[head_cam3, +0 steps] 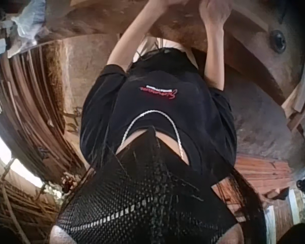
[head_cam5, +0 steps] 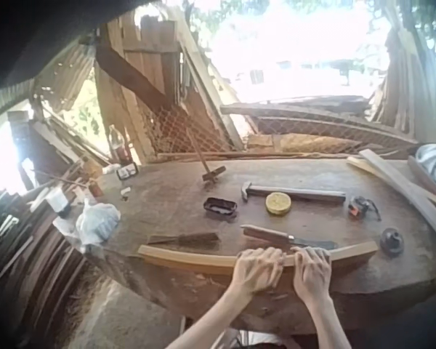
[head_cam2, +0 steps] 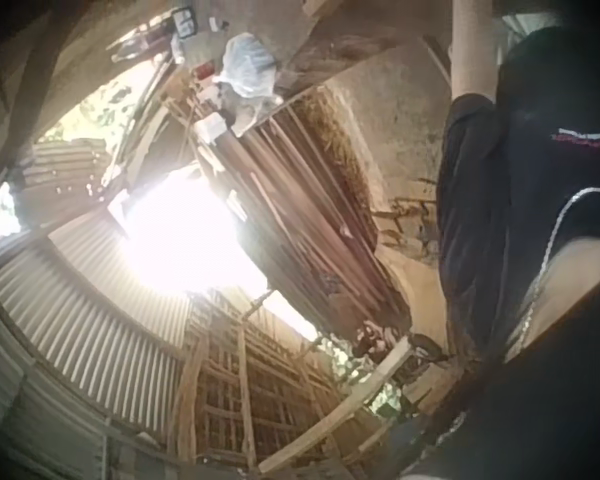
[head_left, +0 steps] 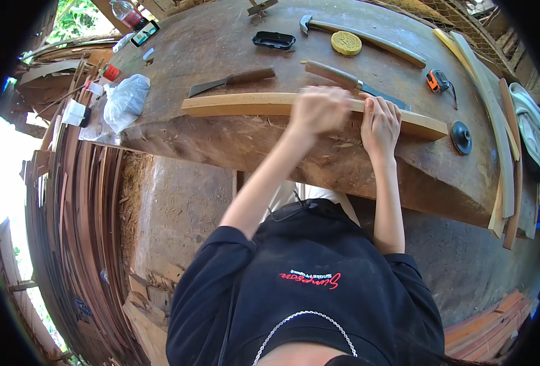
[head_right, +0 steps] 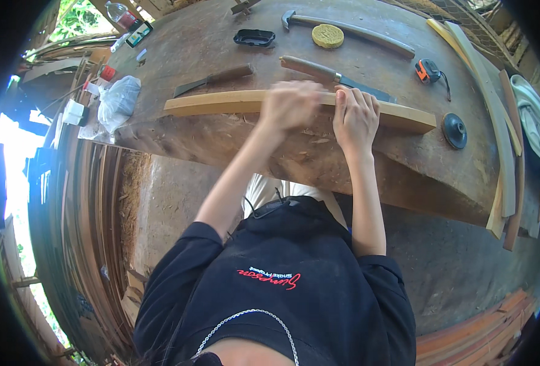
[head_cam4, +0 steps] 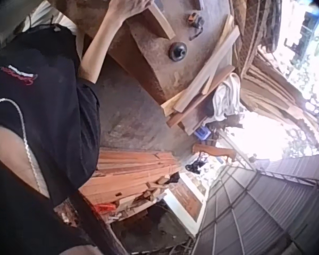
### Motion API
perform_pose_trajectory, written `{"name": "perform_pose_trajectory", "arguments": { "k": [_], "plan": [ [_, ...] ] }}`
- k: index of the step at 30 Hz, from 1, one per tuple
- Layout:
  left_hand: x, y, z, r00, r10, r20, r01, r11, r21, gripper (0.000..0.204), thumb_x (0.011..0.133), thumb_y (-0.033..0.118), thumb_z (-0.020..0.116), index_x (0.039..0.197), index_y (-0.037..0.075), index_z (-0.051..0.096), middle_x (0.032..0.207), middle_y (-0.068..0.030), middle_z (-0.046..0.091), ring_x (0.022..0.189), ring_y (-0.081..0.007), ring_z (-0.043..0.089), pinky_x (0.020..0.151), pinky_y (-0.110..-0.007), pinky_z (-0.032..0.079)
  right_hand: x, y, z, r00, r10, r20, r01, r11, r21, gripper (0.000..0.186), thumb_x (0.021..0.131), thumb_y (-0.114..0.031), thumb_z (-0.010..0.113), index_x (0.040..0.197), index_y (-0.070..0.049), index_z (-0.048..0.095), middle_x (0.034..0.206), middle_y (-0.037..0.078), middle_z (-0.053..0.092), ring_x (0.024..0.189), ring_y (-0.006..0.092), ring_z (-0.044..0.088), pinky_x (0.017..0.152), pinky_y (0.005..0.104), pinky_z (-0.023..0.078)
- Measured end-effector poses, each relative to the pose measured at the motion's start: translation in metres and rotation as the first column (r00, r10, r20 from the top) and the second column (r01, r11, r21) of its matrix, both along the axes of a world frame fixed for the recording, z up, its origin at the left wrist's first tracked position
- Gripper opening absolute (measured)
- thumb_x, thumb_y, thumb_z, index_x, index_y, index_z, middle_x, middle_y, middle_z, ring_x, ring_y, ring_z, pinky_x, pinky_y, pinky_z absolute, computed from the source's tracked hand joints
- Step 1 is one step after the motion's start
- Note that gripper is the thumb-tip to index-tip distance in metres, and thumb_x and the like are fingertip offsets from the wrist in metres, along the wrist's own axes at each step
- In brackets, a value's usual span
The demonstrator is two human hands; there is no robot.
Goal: The person smooths a long wooden plank on a workbench using a sanding disc, then wipes the surface with a cloth. Finally, the person uses a hammer to tap the plank repeatedly.
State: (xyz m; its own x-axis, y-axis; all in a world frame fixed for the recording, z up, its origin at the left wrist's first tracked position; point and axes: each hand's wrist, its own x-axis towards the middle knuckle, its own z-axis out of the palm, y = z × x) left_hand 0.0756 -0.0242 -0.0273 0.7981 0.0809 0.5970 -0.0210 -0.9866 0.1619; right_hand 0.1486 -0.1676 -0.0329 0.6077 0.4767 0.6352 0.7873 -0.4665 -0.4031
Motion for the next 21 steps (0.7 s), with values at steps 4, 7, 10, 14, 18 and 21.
{"name": "perform_pose_trajectory", "arguments": {
  "k": [4,7,10,14,18,21],
  "plan": [
    [0.029,-0.034,-0.007,0.984,-0.022,0.177,0.037,0.996,-0.081,0.025,0.087,0.027,0.043,0.076,0.012,0.06,0.073,-0.009,0.066,0.062,-0.0249,0.064,0.062,-0.04,0.049,0.013,-0.007,-0.004,0.998,-0.031,-0.055,0.027,0.997,-0.071,0.047,0.102,-0.031,0.026,0.1,-0.007,0.067,0.093,0.008,0.064,0.093,0.0268,0.057,0.093,0.0371,0.038],
    [-0.011,0.021,-0.009,0.988,0.149,0.027,-0.149,0.989,0.002,0.026,0.086,0.026,0.042,0.072,0.012,0.06,0.071,-0.0097,0.065,0.063,-0.0247,0.063,0.061,-0.04,0.05,0.008,-0.005,-0.003,1.0,-0.012,-0.007,0.012,1.0,-0.008,0.049,0.103,-0.031,0.024,0.102,-0.007,0.067,0.092,0.008,0.065,0.093,0.0265,0.058,0.092,0.0372,0.038],
    [-0.08,0.099,0.007,0.962,0.265,0.06,-0.269,0.96,0.082,0.033,0.088,0.026,0.037,0.073,0.011,0.062,0.073,-0.0117,0.066,0.065,-0.0292,0.064,0.063,-0.044,0.051,0.006,-0.003,-0.005,0.998,-0.055,0.002,0.055,0.998,-0.005,0.049,0.103,-0.03,0.024,0.102,-0.008,0.068,0.091,0.008,0.065,0.093,0.0259,0.058,0.091,0.0368,0.038],
    [-0.128,0.155,0.006,0.912,0.41,0.031,-0.411,0.904,0.122,0.032,0.088,0.024,0.036,0.074,0.011,0.062,0.075,-0.0131,0.067,0.068,-0.0311,0.065,0.064,-0.045,0.05,0.003,0.002,-0.004,0.998,-0.056,0.013,0.056,0.998,0.034,0.048,0.102,-0.029,0.025,0.099,-0.009,0.068,0.089,0.007,0.065,0.091,0.0254,0.057,0.091,0.0363,0.038],
    [-0.076,0.095,0.004,0.951,0.296,-0.092,-0.283,0.95,0.133,0.034,0.088,0.024,0.036,0.075,0.009,0.063,0.073,-0.015,0.063,0.071,-0.034,0.062,0.069,-0.044,0.049,0.004,0.003,-0.004,0.997,-0.072,0.002,0.072,0.997,-0.004,0.044,0.102,-0.028,0.027,0.092,-0.009,0.065,0.086,0.007,0.063,0.088,0.0257,0.057,0.089,0.0368,0.038],
    [-0.011,0.013,-0.01,0.987,0.158,0.025,-0.159,0.986,0.05,0.021,0.084,0.023,0.044,0.08,0.012,0.062,0.075,-0.0087,0.063,0.071,-0.0261,0.062,0.071,-0.04,0.047,0.003,0.004,-0.004,0.996,-0.088,0.019,0.089,0.996,-0.018,0.04,0.101,-0.028,0.029,0.087,-0.009,0.062,0.085,0.008,0.062,0.087,0.0261,0.056,0.088,0.0373,0.038]
  ]
}}
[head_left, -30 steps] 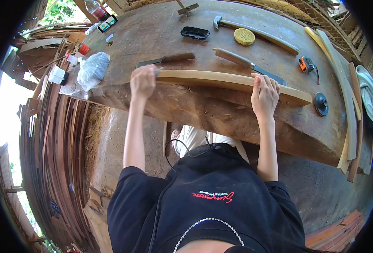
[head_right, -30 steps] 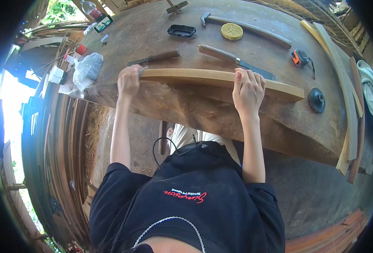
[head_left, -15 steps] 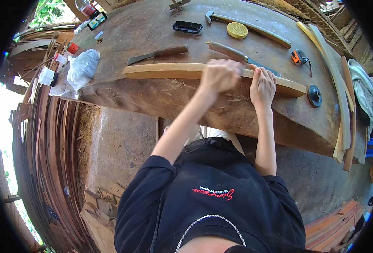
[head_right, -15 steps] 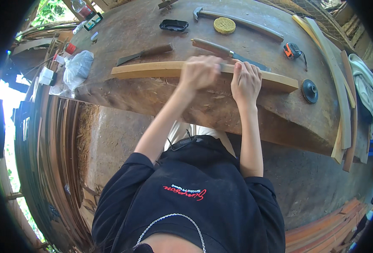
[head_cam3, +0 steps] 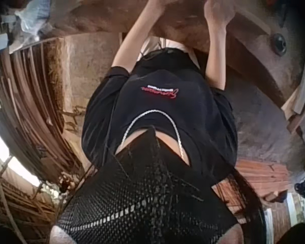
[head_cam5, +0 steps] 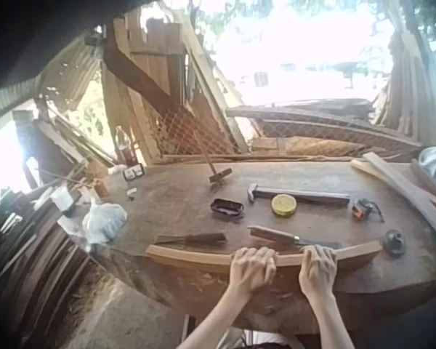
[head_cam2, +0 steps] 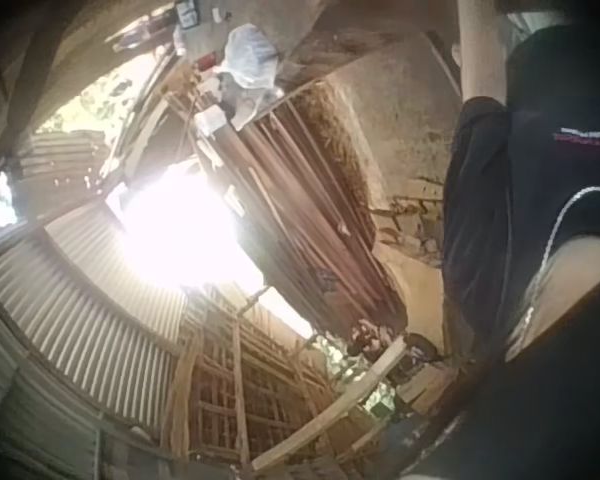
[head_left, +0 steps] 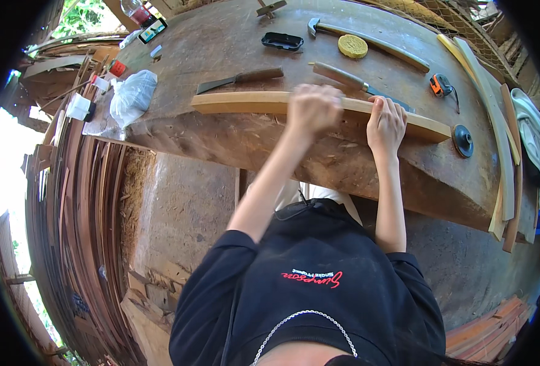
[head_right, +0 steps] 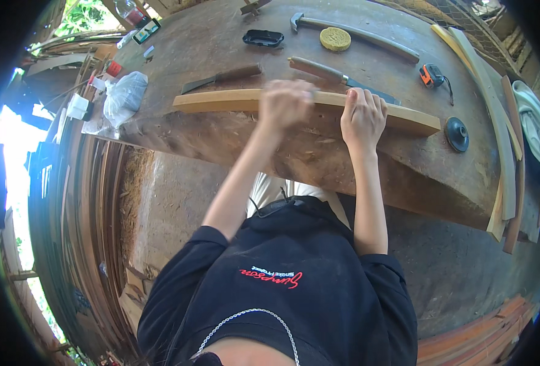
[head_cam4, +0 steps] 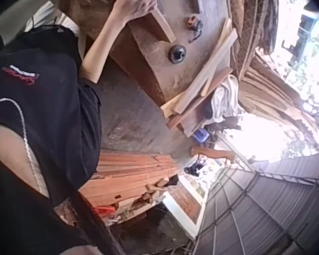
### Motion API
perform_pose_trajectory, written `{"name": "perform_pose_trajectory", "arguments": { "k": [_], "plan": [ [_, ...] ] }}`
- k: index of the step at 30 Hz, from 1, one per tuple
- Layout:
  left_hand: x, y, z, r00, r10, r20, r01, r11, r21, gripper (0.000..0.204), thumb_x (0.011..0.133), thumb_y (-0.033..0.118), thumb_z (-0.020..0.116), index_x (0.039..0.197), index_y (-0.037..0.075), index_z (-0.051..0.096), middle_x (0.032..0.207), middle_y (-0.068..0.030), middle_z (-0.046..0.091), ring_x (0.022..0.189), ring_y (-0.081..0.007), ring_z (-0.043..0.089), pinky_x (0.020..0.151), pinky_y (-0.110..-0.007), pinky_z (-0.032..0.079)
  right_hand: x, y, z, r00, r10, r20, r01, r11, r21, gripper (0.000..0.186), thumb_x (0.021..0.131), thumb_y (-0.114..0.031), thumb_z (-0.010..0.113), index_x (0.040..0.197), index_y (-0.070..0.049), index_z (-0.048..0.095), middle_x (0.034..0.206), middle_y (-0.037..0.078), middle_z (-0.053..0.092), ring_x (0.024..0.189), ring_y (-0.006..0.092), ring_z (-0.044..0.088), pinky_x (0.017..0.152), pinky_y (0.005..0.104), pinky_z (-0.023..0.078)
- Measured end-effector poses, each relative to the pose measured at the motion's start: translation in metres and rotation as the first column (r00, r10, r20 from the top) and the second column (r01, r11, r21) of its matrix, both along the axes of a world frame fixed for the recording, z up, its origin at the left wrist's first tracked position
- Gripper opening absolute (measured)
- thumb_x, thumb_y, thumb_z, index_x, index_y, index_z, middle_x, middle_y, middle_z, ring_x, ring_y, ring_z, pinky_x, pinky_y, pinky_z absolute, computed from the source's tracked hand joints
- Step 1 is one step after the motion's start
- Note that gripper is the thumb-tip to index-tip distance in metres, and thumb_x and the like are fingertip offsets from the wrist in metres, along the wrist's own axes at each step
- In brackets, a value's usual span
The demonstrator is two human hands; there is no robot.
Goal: The person smooths a long wooden plank on a workbench using a sanding disc, then wipes the surface with a cloth. Finally, the person uses a hammer to tap the plank repeatedly.
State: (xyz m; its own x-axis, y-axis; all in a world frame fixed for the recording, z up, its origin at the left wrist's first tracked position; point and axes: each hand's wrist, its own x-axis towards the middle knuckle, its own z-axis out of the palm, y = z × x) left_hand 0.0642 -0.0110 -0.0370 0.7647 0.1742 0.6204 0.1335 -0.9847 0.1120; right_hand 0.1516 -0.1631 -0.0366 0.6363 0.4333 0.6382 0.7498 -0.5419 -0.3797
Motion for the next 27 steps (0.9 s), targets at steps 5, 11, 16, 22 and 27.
{"name": "perform_pose_trajectory", "arguments": {
  "k": [5,11,16,22,27],
  "plan": [
    [0.011,-0.025,0.009,0.994,-0.104,-0.016,0.103,0.993,-0.05,0.022,0.083,0.023,0.046,0.09,0.011,0.064,0.081,-0.0067,0.064,0.076,-0.0231,0.063,0.075,-0.039,0.047,0.006,0.0,-0.006,1.0,-0.025,0.013,0.025,0.999,-0.02,0.037,0.101,-0.027,0.031,0.084,-0.007,0.058,0.084,0.009,0.061,0.086,0.027,0.056,0.086,0.0383,0.039],
    [-0.087,0.105,0.008,0.992,0.099,0.082,-0.102,0.994,0.034,0.031,0.086,0.022,0.04,0.078,0.012,0.068,0.076,-0.0132,0.068,0.07,-0.0265,0.065,0.073,-0.042,0.052,0.002,0.002,-0.005,0.999,-0.052,0.01,0.052,0.999,0.001,0.039,0.101,-0.028,0.031,0.08,-0.007,0.055,0.08,0.01,0.06,0.084,0.0288,0.056,0.085,0.0391,0.039],
    [-0.128,0.147,0.02,0.967,0.256,-0.009,-0.256,0.966,0.031,0.045,0.09,0.026,0.03,0.083,0.011,0.071,0.085,-0.0121,0.07,0.077,-0.0323,0.065,0.083,-0.043,0.049,0.001,0.004,-0.005,0.998,-0.052,0.039,0.052,0.999,0.002,0.037,0.1,-0.027,0.033,0.078,-0.007,0.055,0.079,0.01,0.06,0.082,0.0285,0.056,0.084,0.0388,0.039],
    [-0.011,0.025,-0.012,0.959,-0.12,0.255,0.105,0.992,0.074,0.017,0.078,0.022,0.049,0.071,0.017,0.064,0.075,-0.0017,0.067,0.072,-0.0188,0.063,0.081,-0.037,0.046,0.0,0.006,-0.003,0.997,-0.073,0.028,0.073,0.997,-0.006,0.033,0.099,-0.026,0.036,0.079,-0.007,0.054,0.08,0.01,0.061,0.083,0.0281,0.056,0.084,0.0387,0.039],
    [0.022,-0.042,0.006,0.971,-0.226,0.072,0.234,0.963,-0.132,0.025,0.084,0.022,0.046,0.098,0.01,0.062,0.09,-0.0079,0.065,0.085,-0.0255,0.063,0.083,-0.039,0.046,0.011,-0.002,-0.005,0.997,-0.034,0.063,0.036,0.999,-0.038,0.034,0.1,-0.026,0.035,0.08,-0.006,0.054,0.081,0.01,0.06,0.084,0.0286,0.056,0.084,0.0387,0.039]
  ]
}}
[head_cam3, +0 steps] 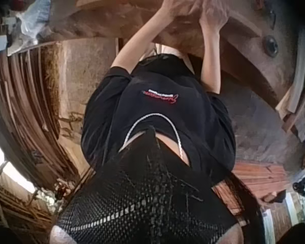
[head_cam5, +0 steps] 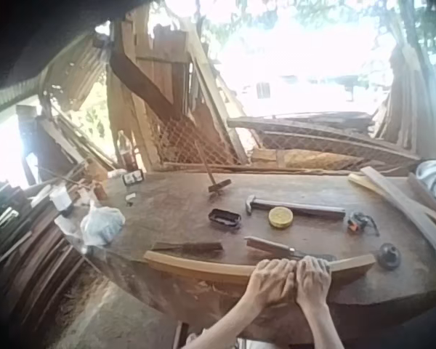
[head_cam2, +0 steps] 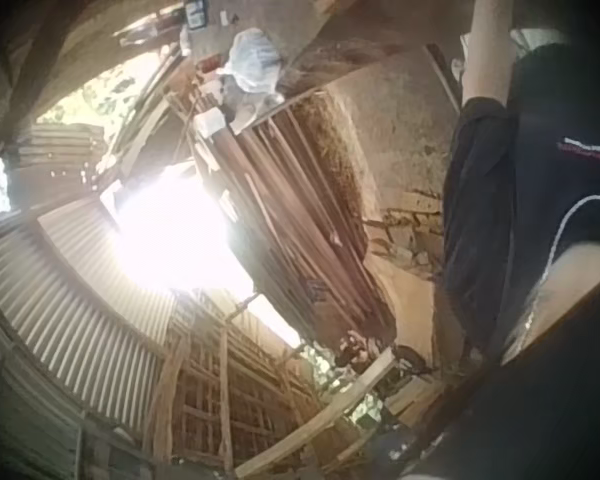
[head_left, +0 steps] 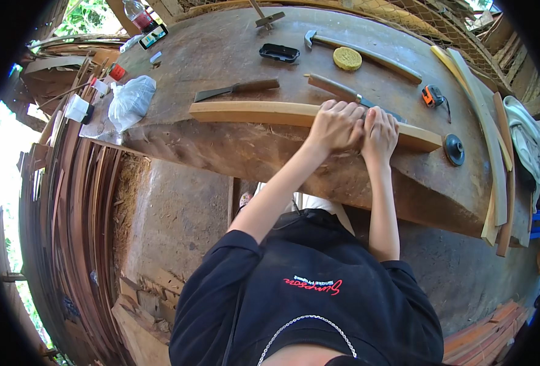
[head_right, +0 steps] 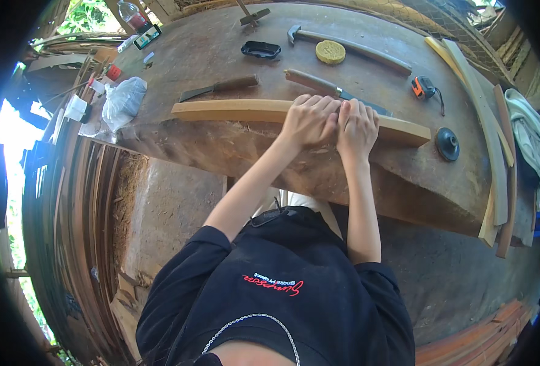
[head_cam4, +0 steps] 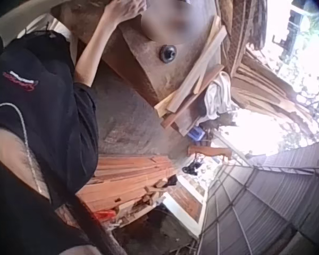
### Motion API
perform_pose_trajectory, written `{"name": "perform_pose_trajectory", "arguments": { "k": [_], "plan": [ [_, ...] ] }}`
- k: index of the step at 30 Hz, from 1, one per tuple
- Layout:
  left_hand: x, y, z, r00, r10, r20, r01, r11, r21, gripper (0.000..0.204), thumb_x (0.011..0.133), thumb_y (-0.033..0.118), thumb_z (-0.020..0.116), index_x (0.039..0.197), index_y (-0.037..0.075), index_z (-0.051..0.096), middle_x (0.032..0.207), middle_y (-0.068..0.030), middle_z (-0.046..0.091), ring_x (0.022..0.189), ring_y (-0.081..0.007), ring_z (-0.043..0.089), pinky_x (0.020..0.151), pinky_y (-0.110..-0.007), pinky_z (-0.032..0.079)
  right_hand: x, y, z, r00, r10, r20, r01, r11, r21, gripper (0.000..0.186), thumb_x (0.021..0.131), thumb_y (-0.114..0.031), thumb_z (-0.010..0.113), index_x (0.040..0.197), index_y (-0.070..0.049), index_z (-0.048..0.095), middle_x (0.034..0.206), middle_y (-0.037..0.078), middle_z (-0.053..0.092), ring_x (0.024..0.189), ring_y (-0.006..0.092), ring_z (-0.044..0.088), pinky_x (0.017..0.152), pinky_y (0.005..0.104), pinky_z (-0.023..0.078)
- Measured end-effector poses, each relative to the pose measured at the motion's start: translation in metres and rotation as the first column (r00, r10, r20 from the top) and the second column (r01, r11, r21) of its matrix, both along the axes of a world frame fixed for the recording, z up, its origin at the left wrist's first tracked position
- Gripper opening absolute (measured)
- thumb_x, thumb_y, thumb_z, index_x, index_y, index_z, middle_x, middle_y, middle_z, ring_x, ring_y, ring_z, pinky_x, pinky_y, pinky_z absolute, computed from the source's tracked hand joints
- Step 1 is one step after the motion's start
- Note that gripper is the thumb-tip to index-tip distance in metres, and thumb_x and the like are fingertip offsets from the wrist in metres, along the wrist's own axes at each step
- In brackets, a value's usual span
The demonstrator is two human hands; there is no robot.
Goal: The person smooths a long wooden plank on a workbench using a sanding disc, then wipes the surface with a cloth. Finally, the person uses a hammer to tap the plank repeatedly.
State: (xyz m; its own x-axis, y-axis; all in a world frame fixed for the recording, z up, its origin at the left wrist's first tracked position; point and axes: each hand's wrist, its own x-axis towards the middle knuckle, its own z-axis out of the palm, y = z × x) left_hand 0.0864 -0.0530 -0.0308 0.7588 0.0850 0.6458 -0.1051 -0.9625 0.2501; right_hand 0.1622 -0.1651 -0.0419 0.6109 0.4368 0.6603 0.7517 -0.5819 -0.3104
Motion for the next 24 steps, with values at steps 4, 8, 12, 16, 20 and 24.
{"name": "perform_pose_trajectory", "arguments": {
  "k": [4,8,12,16,20,24],
  "plan": [
    [-0.052,0.07,0.002,0.979,0.147,-0.138,-0.132,0.985,0.113,0.029,0.085,0.021,0.044,0.104,0.012,0.063,0.096,-0.0089,0.066,0.088,-0.0273,0.064,0.085,-0.041,0.047,-0.006,0.002,0.002,0.999,-0.003,-0.034,0.005,0.999,0.039,0.035,0.1,-0.027,0.034,0.079,-0.006,0.054,0.079,0.01,0.059,0.083,0.0288,0.055,0.083,0.0388,0.039],
    [-0.145,0.17,0.01,0.918,0.386,-0.087,-0.374,0.919,0.125,0.039,0.089,0.024,0.033,0.094,0.009,0.068,0.094,-0.0156,0.067,0.093,-0.0318,0.062,0.09,-0.046,0.047,-0.011,0.004,0.002,1.0,-0.01,-0.024,0.012,0.998,0.069,0.035,0.1,-0.027,0.034,0.078,-0.007,0.054,0.078,0.01,0.059,0.082,0.0285,0.055,0.083,0.0391,0.039],
    [-0.164,0.185,0.018,0.879,0.468,-0.084,-0.455,0.879,0.14,0.042,0.088,0.026,0.03,0.091,0.007,0.067,0.091,-0.0173,0.066,0.097,-0.0329,0.06,0.091,-0.046,0.045,-0.012,0.007,-0.001,1.0,-0.016,-0.018,0.017,0.998,0.067,0.035,0.099,-0.028,0.035,0.079,-0.007,0.054,0.079,0.01,0.059,0.082,0.0279,0.056,0.084,0.0391,0.038],
    [-0.094,0.115,0.011,0.97,0.238,-0.043,-0.233,0.968,0.093,0.03,0.083,0.025,0.039,0.084,0.007,0.063,0.082,-0.0146,0.065,0.087,-0.0317,0.06,0.083,-0.044,0.046,-0.009,0.007,-0.002,0.999,-0.046,-0.009,0.047,0.998,0.036,0.036,0.1,-0.028,0.035,0.08,-0.007,0.056,0.08,0.009,0.06,0.082,0.0278,0.056,0.085,0.0391,0.039],
    [-0.022,0.026,0.001,0.994,0.088,-0.06,-0.089,0.996,-0.007,0.029,0.087,0.025,0.044,0.1,0.01,0.065,0.091,-0.0093,0.064,0.089,-0.0267,0.061,0.087,-0.041,0.043,-0.002,0.005,-0.001,0.999,-0.041,0.002,0.041,0.999,0.034,0.037,0.1,-0.028,0.035,0.08,-0.007,0.057,0.081,0.009,0.062,0.082,0.0281,0.057,0.085,0.0397,0.04],
    [-0.016,0.019,0.005,0.988,0.122,-0.091,-0.124,0.992,-0.019,0.03,0.091,0.027,0.042,0.1,0.009,0.065,0.094,-0.0087,0.066,0.09,-0.0268,0.062,0.087,-0.039,0.043,0.001,0.002,0.0,0.999,-0.042,-0.007,0.043,0.999,0.032,0.039,0.101,-0.029,0.032,0.079,-0.007,0.057,0.082,0.009,0.062,0.083,0.0285,0.057,0.085,0.0397,0.04]
  ]
}}
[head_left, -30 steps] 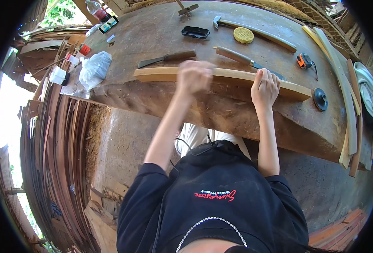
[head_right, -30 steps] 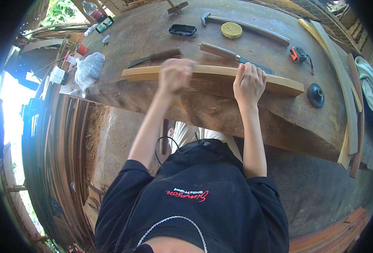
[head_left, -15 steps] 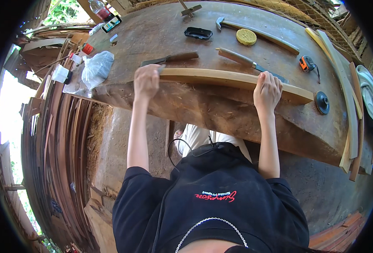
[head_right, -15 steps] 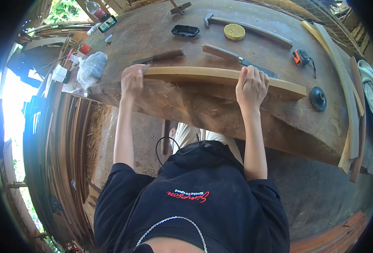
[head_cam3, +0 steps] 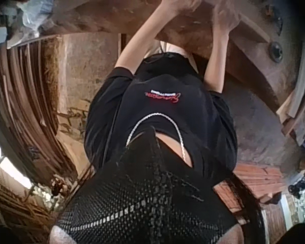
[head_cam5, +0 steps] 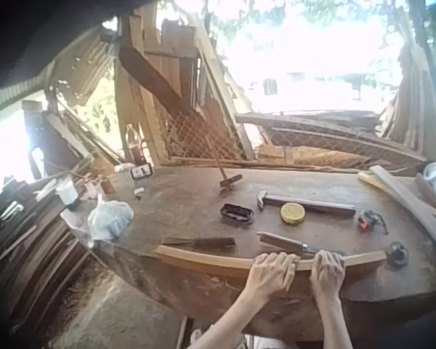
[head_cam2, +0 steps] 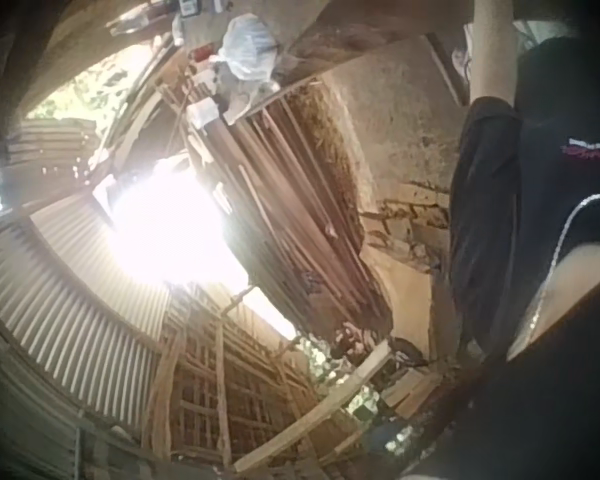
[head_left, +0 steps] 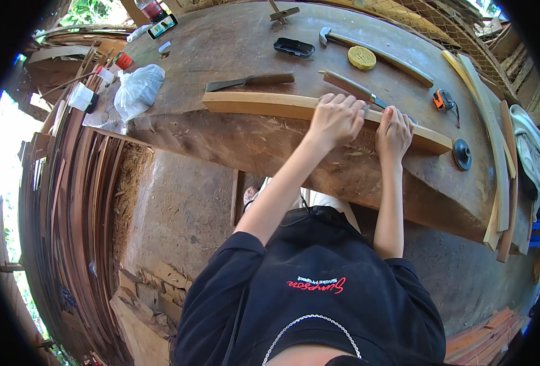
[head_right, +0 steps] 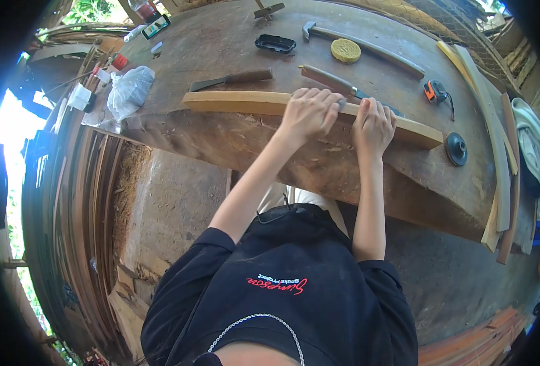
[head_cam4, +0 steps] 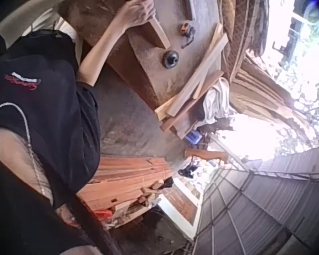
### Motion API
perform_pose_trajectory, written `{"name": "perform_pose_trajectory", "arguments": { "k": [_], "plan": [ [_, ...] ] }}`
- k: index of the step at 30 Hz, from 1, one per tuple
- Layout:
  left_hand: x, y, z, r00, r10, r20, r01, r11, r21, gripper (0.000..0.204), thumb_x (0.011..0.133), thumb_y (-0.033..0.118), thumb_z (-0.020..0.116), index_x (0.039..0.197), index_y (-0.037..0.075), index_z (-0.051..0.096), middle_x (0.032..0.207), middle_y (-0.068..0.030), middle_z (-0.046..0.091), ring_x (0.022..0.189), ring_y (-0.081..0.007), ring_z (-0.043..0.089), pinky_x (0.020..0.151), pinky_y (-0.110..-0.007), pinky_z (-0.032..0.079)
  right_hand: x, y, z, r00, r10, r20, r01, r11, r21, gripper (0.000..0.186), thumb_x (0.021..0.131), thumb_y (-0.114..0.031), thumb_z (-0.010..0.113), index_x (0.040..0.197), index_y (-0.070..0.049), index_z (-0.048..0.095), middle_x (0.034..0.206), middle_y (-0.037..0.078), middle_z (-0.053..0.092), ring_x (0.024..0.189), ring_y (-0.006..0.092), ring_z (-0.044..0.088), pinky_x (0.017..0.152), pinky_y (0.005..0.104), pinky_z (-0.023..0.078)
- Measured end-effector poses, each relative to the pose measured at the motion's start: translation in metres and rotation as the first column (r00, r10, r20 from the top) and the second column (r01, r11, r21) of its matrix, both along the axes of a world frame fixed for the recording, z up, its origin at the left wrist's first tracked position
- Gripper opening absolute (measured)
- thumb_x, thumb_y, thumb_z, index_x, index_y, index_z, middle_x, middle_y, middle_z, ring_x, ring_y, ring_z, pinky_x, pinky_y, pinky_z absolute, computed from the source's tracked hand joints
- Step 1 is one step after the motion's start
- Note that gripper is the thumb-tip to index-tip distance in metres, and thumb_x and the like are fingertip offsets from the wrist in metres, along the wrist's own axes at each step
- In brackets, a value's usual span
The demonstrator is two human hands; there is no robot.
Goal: The person smooths a long wooden plank on a workbench using a sanding disc, then wipes the surface with a cloth. Finally, the person uses a hammer to tap the plank repeatedly.
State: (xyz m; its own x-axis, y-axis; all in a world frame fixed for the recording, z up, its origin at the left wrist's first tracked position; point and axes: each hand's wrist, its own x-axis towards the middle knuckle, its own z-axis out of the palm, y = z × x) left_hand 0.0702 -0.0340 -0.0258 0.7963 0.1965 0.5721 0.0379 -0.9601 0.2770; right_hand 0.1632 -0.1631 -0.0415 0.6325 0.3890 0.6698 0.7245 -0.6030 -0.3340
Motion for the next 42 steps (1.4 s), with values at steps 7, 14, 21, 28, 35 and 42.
{"name": "perform_pose_trajectory", "arguments": {
  "k": [7,14,21,28,35,42],
  "plan": [
    [-0.111,0.139,0.008,0.953,0.302,-0.032,-0.299,0.95,0.085,0.037,0.096,0.028,0.033,0.087,0.007,0.062,0.083,-0.014,0.065,0.08,-0.0289,0.062,0.078,-0.043,0.045,-0.005,0.0,0.0,0.999,0.005,-0.04,-0.004,1.0,0.011,0.042,0.101,-0.031,0.03,0.08,-0.007,0.057,0.082,0.008,0.062,0.084,0.0277,0.057,0.086,0.0387,0.039],
    [-0.058,0.069,0.006,0.969,0.22,-0.114,-0.205,0.969,0.135,0.028,0.091,0.024,0.041,0.086,0.009,0.064,0.089,-0.0128,0.064,0.086,-0.0315,0.06,0.081,-0.046,0.044,-0.007,0.002,0.0,0.999,0.02,-0.039,-0.019,1.0,0.02,0.044,0.101,-0.031,0.031,0.08,-0.007,0.062,0.081,0.007,0.062,0.083,0.0268,0.056,0.087,0.0382,0.038],
    [0.01,-0.016,-0.002,0.999,0.034,-0.023,-0.034,0.999,0.018,0.025,0.09,0.027,0.046,0.097,0.009,0.062,0.087,-0.0084,0.063,0.089,-0.0246,0.062,0.086,-0.039,0.044,-0.003,-0.004,0.002,0.996,0.071,-0.055,-0.071,0.997,0.006,0.043,0.101,-0.029,0.034,0.083,-0.008,0.066,0.084,0.007,0.063,0.086,0.026,0.057,0.088,0.0376,0.039],
    [-0.095,0.112,0.006,0.976,0.217,-0.032,-0.212,0.97,0.117,0.038,0.096,0.029,0.033,0.1,0.01,0.066,0.097,-0.0111,0.067,0.091,-0.0266,0.063,0.087,-0.041,0.046,-0.009,-0.005,0.004,0.992,0.095,-0.083,-0.093,0.995,0.024,0.045,0.102,-0.033,0.031,0.088,-0.011,0.068,0.089,0.005,0.065,0.092,0.0249,0.057,0.093,0.0366,0.038],
    [-0.101,0.129,0.001,0.967,0.254,0.007,-0.252,0.958,0.137,0.034,0.094,0.027,0.038,0.092,0.01,0.068,0.087,-0.0094,0.068,0.084,-0.0272,0.064,0.084,-0.042,0.047,-0.011,-0.007,0.006,0.989,0.14,-0.041,-0.14,0.99,0.007,0.039,0.102,-0.033,0.035,0.096,-0.01,0.066,0.095,0.006,0.065,0.096,0.0254,0.057,0.093,0.0373,0.037],
    [0.017,-0.025,-0.006,0.995,-0.019,0.094,0.006,0.99,0.141,0.022,0.089,0.028,0.049,0.087,0.011,0.062,0.082,-0.0075,0.063,0.08,-0.0226,0.062,0.077,-0.039,0.046,-0.003,-0.013,0.004,0.989,0.124,-0.082,-0.13,0.989,-0.074,0.039,0.102,-0.032,0.035,0.097,-0.009,0.066,0.095,0.007,0.065,0.095,0.0257,0.057,0.092,0.0375,0.038]
  ]
}}
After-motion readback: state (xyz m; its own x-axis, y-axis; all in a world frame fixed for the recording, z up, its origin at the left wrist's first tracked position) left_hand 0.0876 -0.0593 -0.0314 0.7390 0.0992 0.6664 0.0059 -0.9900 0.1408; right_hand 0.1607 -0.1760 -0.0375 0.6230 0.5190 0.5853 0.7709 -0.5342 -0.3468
